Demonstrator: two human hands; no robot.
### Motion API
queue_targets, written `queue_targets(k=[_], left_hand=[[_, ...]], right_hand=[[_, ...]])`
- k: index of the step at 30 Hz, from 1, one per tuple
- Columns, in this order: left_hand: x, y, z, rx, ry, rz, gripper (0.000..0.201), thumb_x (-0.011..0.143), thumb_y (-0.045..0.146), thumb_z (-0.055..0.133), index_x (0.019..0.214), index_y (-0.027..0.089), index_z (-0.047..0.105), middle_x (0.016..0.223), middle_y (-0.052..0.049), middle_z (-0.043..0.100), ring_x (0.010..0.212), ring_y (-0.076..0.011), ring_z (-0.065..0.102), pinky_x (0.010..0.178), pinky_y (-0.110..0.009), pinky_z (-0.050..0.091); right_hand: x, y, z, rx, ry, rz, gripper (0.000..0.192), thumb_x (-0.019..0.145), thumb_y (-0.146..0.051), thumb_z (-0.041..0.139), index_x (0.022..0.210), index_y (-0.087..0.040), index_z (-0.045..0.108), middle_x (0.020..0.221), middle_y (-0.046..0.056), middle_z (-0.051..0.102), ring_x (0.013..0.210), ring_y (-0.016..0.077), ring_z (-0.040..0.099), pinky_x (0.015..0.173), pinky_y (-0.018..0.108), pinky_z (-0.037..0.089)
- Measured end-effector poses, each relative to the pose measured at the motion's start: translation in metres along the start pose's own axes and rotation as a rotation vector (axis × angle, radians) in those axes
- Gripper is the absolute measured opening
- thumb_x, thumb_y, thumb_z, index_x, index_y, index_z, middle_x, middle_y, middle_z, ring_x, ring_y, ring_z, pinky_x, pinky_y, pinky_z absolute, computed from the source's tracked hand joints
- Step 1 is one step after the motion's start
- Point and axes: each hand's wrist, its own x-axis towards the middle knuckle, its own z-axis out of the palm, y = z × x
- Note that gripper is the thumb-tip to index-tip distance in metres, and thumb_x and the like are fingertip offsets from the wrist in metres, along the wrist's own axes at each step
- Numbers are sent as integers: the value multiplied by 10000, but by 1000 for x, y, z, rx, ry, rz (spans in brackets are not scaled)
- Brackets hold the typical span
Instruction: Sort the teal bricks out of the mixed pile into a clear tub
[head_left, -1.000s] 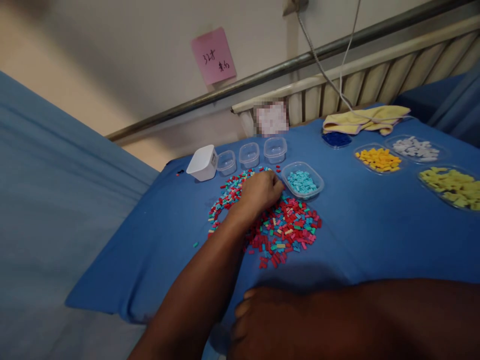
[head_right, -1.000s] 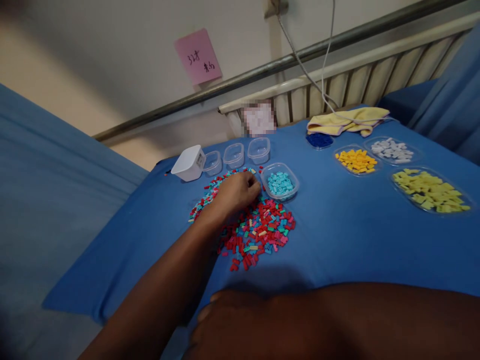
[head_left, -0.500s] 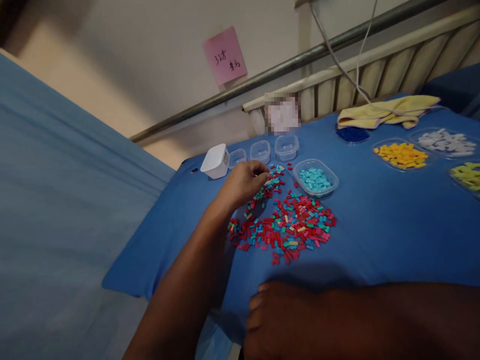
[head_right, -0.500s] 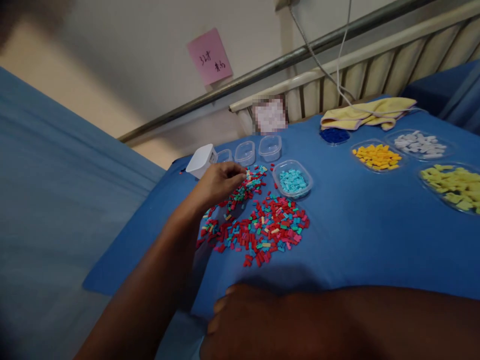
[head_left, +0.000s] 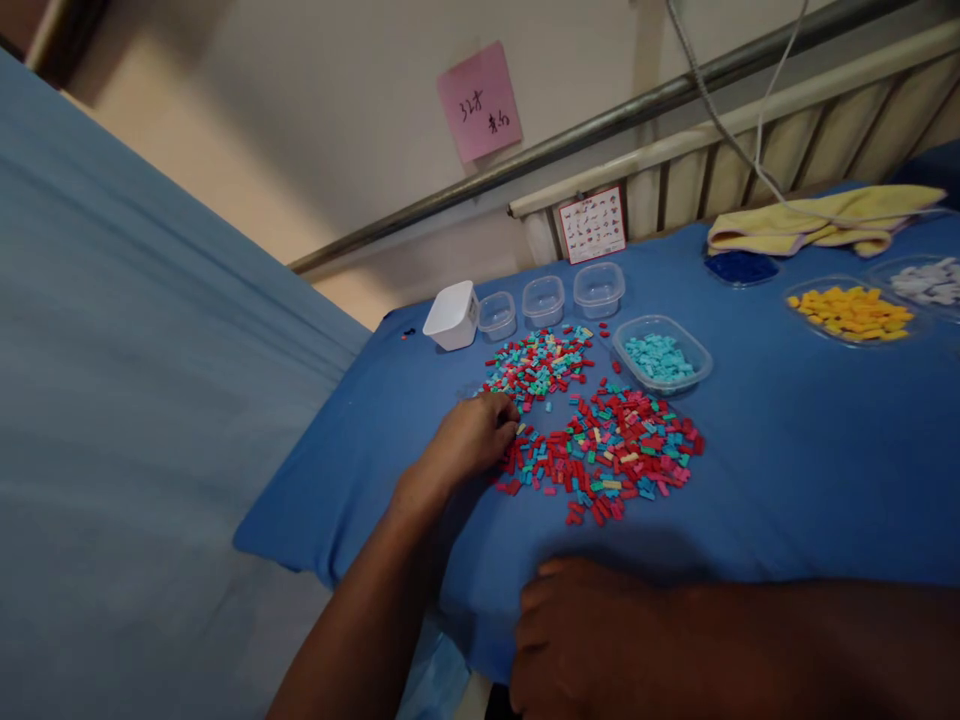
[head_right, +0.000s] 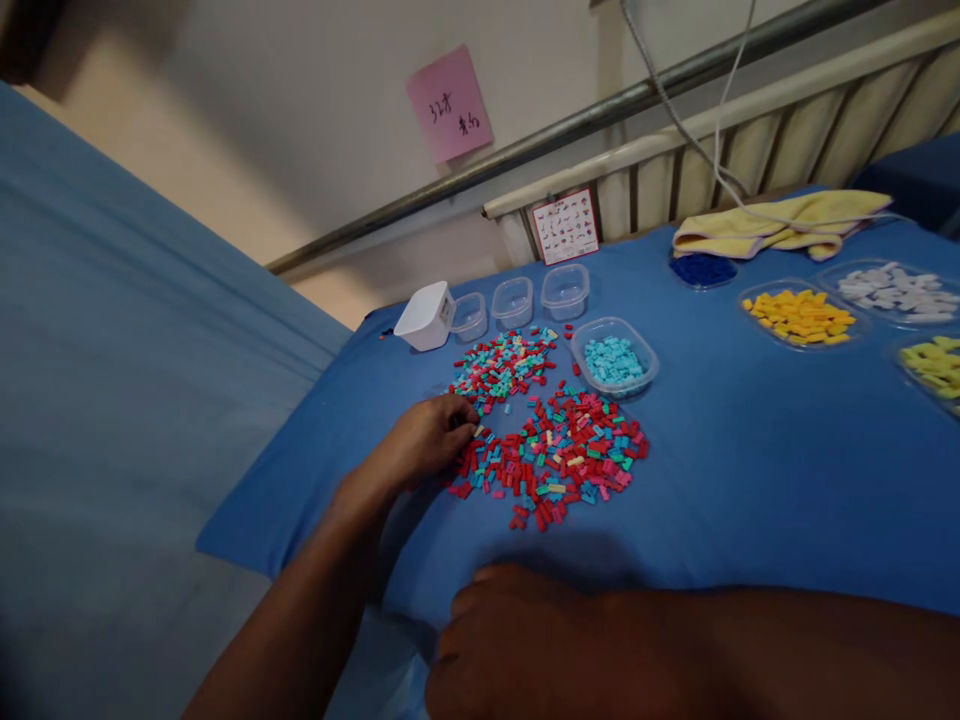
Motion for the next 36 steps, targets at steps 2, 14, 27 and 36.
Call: queue_targets(k=[2,14,27,36], left_hand=[[1,5,0,7,21,-4,142,923,163,627,964,208,755,927,-36,786,768,-184,662,662,-287,419],[7,12,-22,254,-73,8,248,938,157,644,1057,247,842,1068,-40,834,936,-226,734,735,-306,442],[1,-35,-27,-197,127,-91,284,952,325,624,1116,192,815,969,-40,822,866,-219,732,773,-316,522],[5,-16,-10,278,-8,-99,244,997,265,590,966,211,826,1002,-101,807,836,-238,694,686,-331,407]], right_hand=[[0,0,-1,-2,-16,-1,245,1060,-472,765,925,-267,762,952,-61,815,815,197,630,716,415,379],[4,0,-6,33,-37,-4,288,1054,-475,770,871,-257,721,911,-48,808,806,188,640,693,394,373],[2,-1,-2,30,-8,1,255,1036,-466,796,888,-265,741,906,-51,797,796,187,620,697,388,375],[-2,-1,3,33,44,-13,269,1063,-477,769,909,-260,729,938,-48,805,838,195,640,729,400,395]])
